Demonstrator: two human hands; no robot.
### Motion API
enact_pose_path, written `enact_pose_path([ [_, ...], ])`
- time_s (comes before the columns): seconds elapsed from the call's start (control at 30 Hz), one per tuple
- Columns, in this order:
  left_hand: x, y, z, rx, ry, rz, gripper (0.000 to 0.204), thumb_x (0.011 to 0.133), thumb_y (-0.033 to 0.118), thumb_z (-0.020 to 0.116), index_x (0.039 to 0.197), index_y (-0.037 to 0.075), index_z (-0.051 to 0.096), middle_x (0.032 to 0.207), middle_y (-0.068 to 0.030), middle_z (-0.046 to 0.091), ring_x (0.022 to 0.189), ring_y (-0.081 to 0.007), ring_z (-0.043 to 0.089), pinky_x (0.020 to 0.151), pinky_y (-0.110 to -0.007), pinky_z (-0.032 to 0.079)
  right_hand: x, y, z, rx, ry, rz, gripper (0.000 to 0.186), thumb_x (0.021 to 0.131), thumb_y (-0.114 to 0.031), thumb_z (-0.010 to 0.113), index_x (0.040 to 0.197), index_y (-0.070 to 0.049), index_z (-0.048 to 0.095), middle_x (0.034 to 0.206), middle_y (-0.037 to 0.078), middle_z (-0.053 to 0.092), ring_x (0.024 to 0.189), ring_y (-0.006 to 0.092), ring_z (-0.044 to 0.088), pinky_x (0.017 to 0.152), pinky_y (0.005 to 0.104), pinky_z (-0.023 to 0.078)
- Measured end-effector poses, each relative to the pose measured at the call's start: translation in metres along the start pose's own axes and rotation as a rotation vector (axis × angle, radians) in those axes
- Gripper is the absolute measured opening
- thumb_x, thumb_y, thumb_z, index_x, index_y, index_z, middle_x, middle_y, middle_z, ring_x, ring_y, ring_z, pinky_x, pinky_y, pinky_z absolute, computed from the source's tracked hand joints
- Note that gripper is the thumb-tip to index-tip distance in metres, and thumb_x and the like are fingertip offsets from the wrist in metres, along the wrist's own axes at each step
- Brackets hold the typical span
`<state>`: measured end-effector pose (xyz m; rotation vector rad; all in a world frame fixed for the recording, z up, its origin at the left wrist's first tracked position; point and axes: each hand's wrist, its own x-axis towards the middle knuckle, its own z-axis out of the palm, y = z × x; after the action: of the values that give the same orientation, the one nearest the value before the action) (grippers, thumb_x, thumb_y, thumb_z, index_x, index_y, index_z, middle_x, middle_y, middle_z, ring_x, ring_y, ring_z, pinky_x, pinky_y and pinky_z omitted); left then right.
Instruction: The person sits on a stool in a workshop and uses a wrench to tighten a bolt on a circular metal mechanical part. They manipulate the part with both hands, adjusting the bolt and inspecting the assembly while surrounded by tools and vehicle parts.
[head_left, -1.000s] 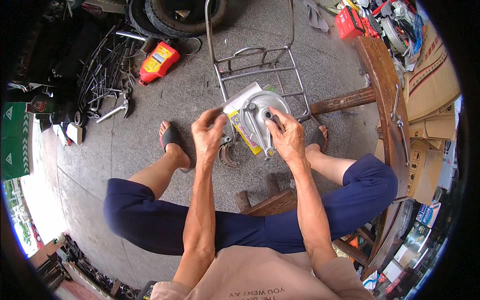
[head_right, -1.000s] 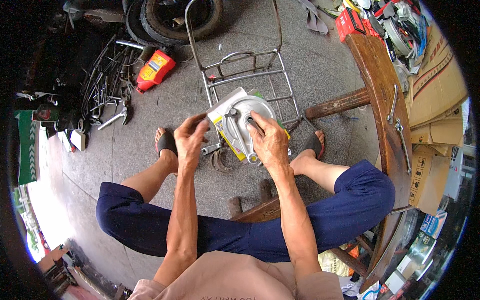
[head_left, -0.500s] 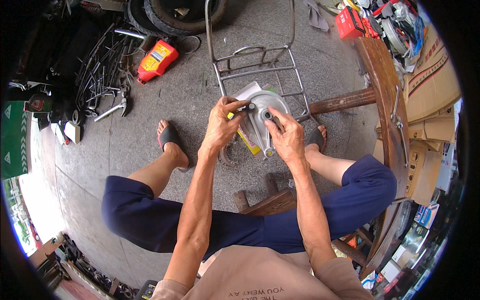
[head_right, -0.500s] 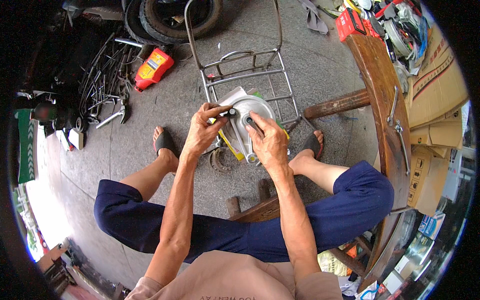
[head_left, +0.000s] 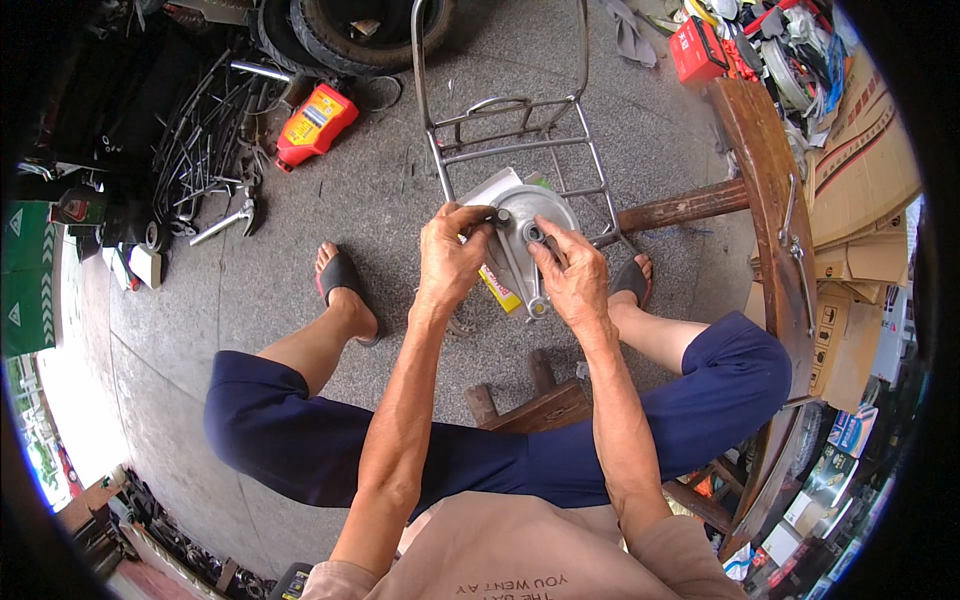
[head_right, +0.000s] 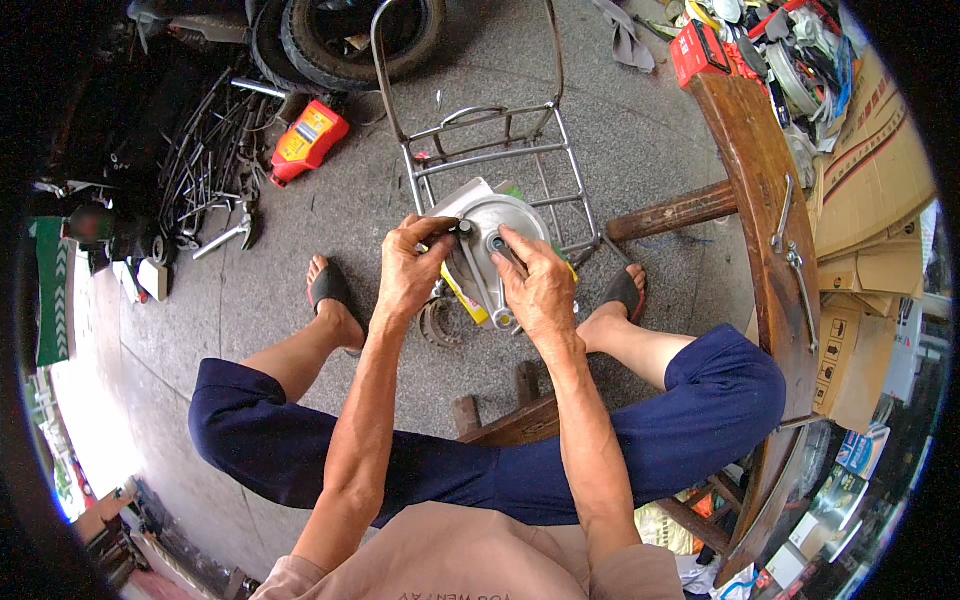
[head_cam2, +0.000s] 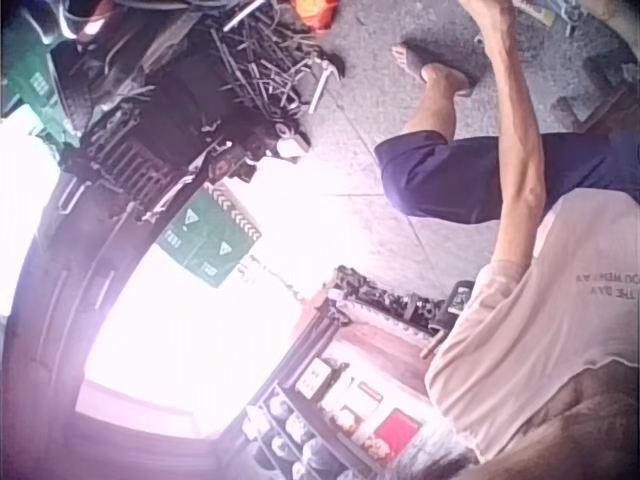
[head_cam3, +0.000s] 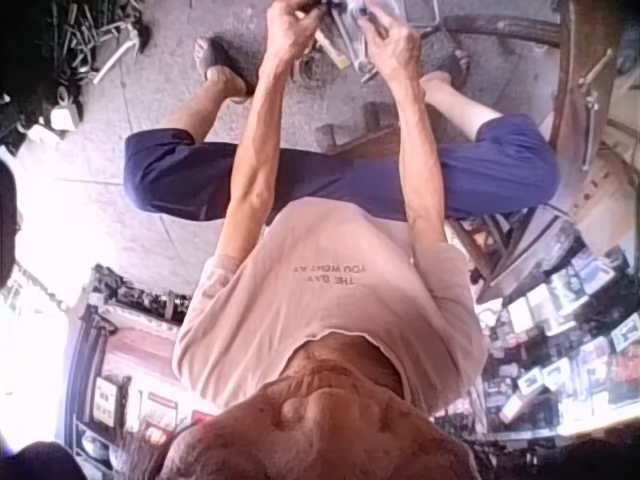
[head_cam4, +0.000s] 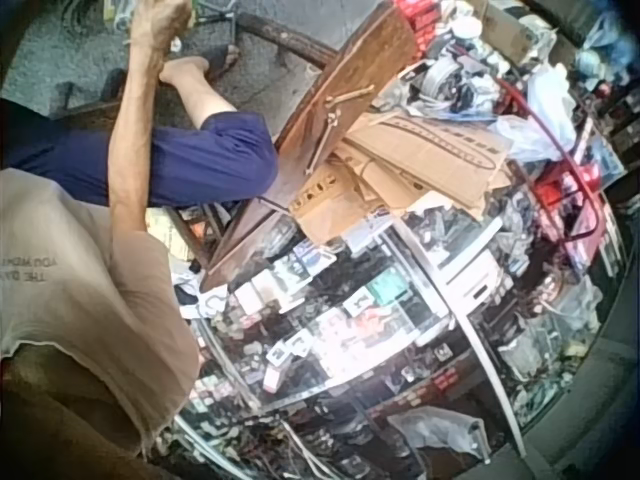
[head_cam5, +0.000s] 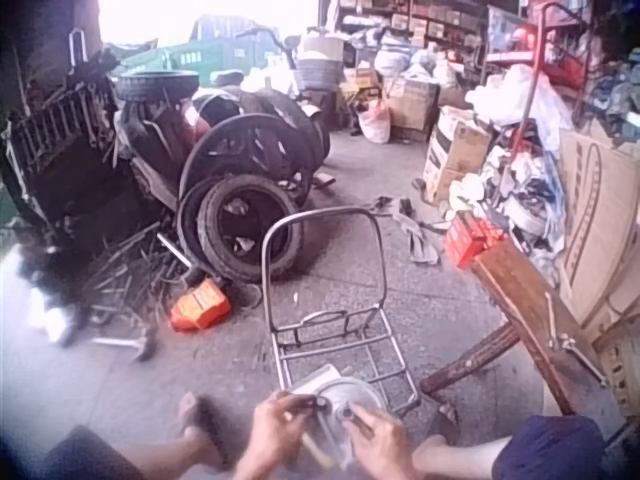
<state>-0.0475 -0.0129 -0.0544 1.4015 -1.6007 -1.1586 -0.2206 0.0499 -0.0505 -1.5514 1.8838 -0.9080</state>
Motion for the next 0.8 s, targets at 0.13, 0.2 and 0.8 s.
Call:
enact_pose_path([
  [0.13, 0.003, -0.012, -0.001, -0.112, -0.031, -0.06, 0.025, 0.082, 0.001, 0.066, 0.105, -0.001, 0.073, 0.092, -0.01, 0.069, 0.085, -0.0162, 0.064, 0.078, -0.029, 0.051, 0.001, -0.002, -0.001, -0.011, -0.009, 0.001, 0.036, 0.09, -0.019, 0.071, 0.123, -0.006, 0.067, 0.104, 0.014, 0.07, 0.088, 0.0216, 0.069, 0.077, 0.0328, 0.054],
  [0.2, 0.003, -0.012, 0.001, -0.143, -0.034, -0.089, 0.024, 0.083, 0.001, 0.065, 0.106, -0.003, 0.072, 0.094, -0.0089, 0.071, 0.086, -0.0147, 0.064, 0.079, -0.029, 0.051, 0.001, -0.001, -0.001, -0.014, -0.01, 0.003, 0.036, 0.09, -0.018, 0.071, 0.123, -0.006, 0.067, 0.104, 0.014, 0.07, 0.089, 0.022, 0.069, 0.077, 0.0329, 0.053],
  [0.8, 0.008, 0.005, -0.001, -0.439, 0.025, -0.371, 0.022, 0.079, 0.002, 0.068, 0.1, -0.003, 0.074, 0.074, -0.0057, 0.069, 0.058, -0.0094, 0.061, 0.045, -0.022, 0.037, 0.003, -0.005, -0.002, 0.001, -0.028, 0.032, 0.036, 0.09, -0.017, 0.071, 0.123, -0.004, 0.066, 0.106, 0.015, 0.07, 0.094, 0.0225, 0.069, 0.079, 0.0331, 0.054],
])
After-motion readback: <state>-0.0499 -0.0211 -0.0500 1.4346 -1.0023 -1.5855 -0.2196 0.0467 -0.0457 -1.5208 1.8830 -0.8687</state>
